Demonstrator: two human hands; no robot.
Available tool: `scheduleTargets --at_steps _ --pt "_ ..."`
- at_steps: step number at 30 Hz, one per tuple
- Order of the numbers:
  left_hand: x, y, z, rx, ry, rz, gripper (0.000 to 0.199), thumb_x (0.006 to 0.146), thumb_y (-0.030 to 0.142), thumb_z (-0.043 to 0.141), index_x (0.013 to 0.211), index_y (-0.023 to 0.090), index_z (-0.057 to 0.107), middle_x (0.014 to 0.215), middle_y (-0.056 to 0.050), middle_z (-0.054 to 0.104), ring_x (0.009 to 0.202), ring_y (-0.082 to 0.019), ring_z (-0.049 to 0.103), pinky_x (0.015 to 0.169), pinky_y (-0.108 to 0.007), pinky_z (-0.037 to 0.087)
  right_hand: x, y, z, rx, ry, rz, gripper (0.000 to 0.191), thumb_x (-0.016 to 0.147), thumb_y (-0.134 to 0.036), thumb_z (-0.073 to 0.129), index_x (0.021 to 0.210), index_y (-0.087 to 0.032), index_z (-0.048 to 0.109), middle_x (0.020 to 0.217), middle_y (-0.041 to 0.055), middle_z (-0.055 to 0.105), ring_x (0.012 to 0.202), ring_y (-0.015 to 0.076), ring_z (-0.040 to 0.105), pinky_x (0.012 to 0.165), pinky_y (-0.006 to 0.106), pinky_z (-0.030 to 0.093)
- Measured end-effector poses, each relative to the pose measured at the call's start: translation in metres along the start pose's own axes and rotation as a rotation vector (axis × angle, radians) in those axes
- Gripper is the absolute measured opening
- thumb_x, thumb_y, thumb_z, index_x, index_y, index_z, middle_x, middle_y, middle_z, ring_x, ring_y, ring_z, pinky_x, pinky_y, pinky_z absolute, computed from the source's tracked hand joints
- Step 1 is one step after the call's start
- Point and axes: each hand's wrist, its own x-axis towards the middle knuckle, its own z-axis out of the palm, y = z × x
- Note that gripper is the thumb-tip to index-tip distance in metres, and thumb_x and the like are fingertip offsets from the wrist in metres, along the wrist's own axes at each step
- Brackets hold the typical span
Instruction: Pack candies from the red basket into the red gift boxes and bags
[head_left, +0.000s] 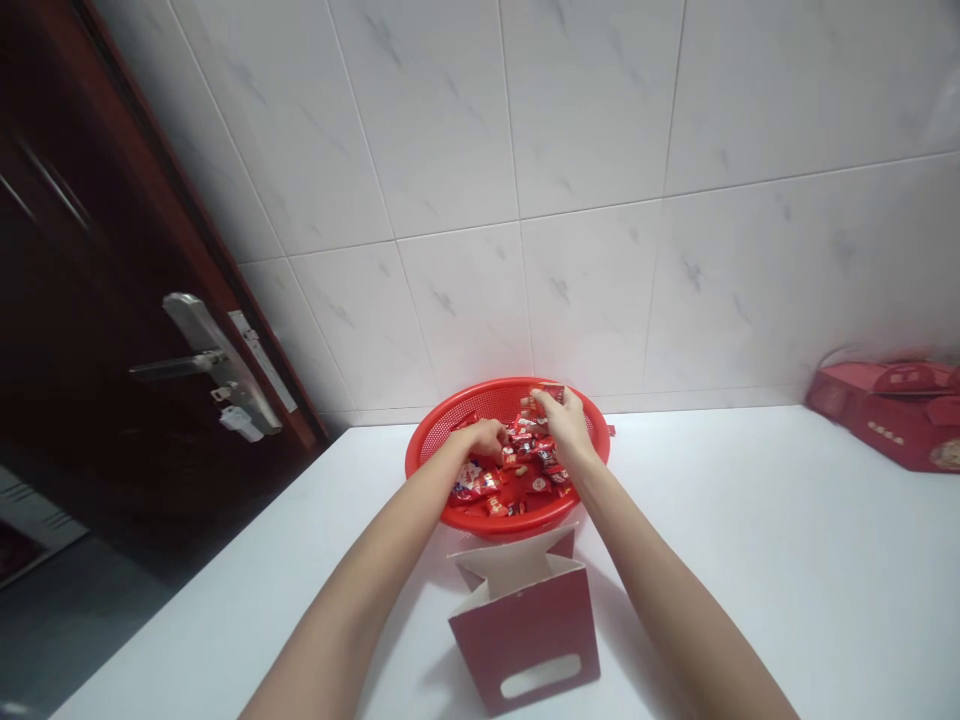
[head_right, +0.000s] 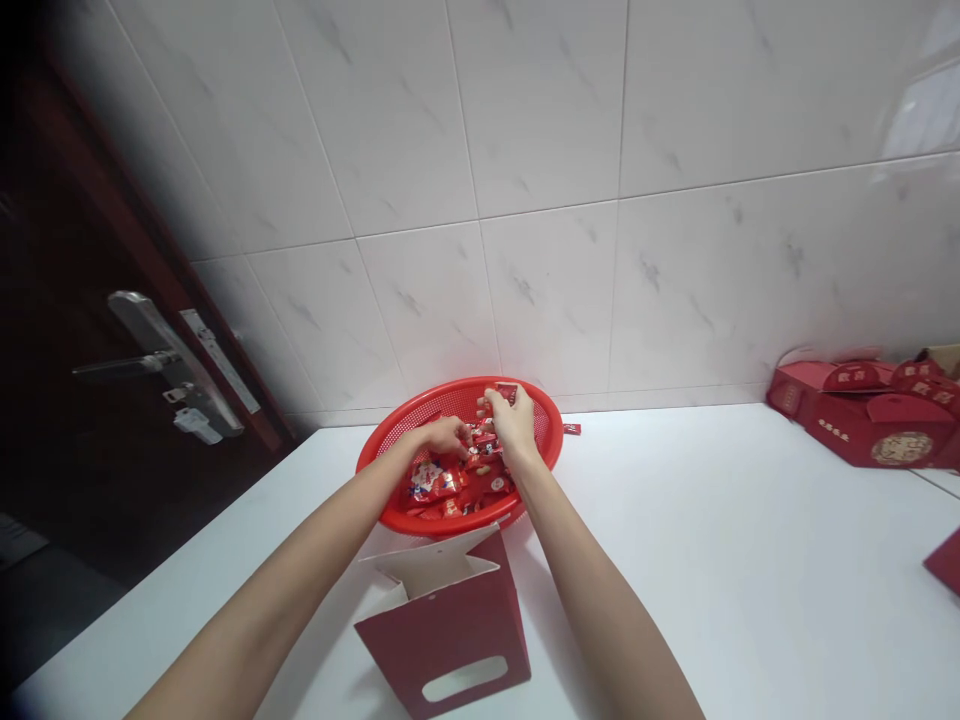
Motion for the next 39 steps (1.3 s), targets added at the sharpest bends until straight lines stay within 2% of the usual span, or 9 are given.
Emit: scheduleTargets --at_steps 3,6,12,18,22,26,33,39 --pt "0.000 -0.002 -0.007 -0.079 0.021 0.070 0.014 0.057 0.024 0.078 0.068 0.017 0.072 0.060 0.000 0.064 0.053 -0.014 0.051 0.053 -0.026 0.038 -0.001 -0.002 0.000 0.002 0.014 0.011 0.007 0.080 -0.019 0.063 0.080 -0.020 0.056 0.075 0.0004 0.068 0.062 0.0135 0.065 0.049 0.022 0.051" --pt "-0.001 -0.002 -0.013 -0.184 0.080 0.146 0.020 0.065 0.035 0.075 0.071 0.016 0.073 0.063 0.000 0.064 0.054 -0.012 0.048 0.052 -0.025 0.035 -0.001 -0.005 -0.001 0.006 0.020 0.023 0.007 0.081 -0.017 0.063 0.079 -0.019 0.056 0.075 0.0009 0.069 0.063 0.0136 0.065 0.050 0.023 0.053" --pt "-0.002 -0.001 -0.012 -0.399 0.166 0.269 0.034 0.063 0.047 0.076 0.065 0.014 0.069 0.060 0.000 0.061 0.056 -0.012 0.048 0.056 -0.025 0.038 0.003 -0.005 -0.001 0.043 0.017 0.076 0.008 0.080 -0.016 0.064 0.080 -0.019 0.057 0.074 0.0023 0.071 0.061 0.0153 0.067 0.050 0.024 0.053" --pt "0.000 0.003 -0.010 -0.592 0.219 0.301 0.035 0.070 0.047 0.075 0.080 0.014 0.068 0.066 0.001 0.060 0.051 -0.009 0.048 0.051 -0.024 0.038 0.008 -0.001 -0.006 0.139 -0.035 0.120 0.011 0.072 -0.021 0.070 0.078 -0.019 0.060 0.073 0.0031 0.072 0.067 0.0188 0.068 0.052 0.028 0.055" --pt "-0.003 0.013 -0.015 -0.829 0.281 0.367 0.035 0.067 0.045 0.077 0.082 0.015 0.067 0.074 0.001 0.061 0.060 -0.009 0.051 0.055 -0.022 0.042 0.011 0.001 -0.008 0.170 0.006 0.137 0.017 0.066 -0.025 0.075 0.073 -0.021 0.060 0.066 -0.0017 0.065 0.069 0.0164 0.064 0.059 0.026 0.057" --pt "-0.010 0.022 -0.021 -1.041 0.279 0.361 0.026 0.067 0.034 0.073 0.084 0.015 0.067 0.078 0.000 0.062 0.064 -0.009 0.054 0.056 -0.020 0.044 0.012 0.001 -0.008 0.226 0.028 0.188 0.016 0.065 -0.021 0.075 0.069 -0.021 0.059 0.065 -0.0042 0.062 0.066 0.0137 0.060 0.064 0.029 0.059" --pt "-0.011 0.020 -0.021 -1.010 0.212 0.332 0.030 0.072 0.022 0.070 0.101 0.014 0.069 0.078 -0.001 0.067 0.059 -0.009 0.057 0.060 -0.023 0.048 0.011 -0.001 -0.007 0.271 -0.095 0.233 0.014 0.072 -0.016 0.073 0.070 -0.019 0.060 0.067 -0.0060 0.062 0.070 0.0115 0.060 0.076 0.035 0.062" --pt "-0.009 0.019 -0.018 -0.912 0.169 0.407 0.040 0.075 0.034 0.075 0.110 0.015 0.069 0.090 -0.004 0.071 0.067 -0.011 0.061 0.064 -0.023 0.050 0.010 0.000 -0.008 0.224 -0.149 0.204 0.010 0.074 -0.016 0.073 0.073 -0.020 0.064 0.072 -0.0018 0.069 0.080 0.0160 0.066 0.072 0.035 0.064"
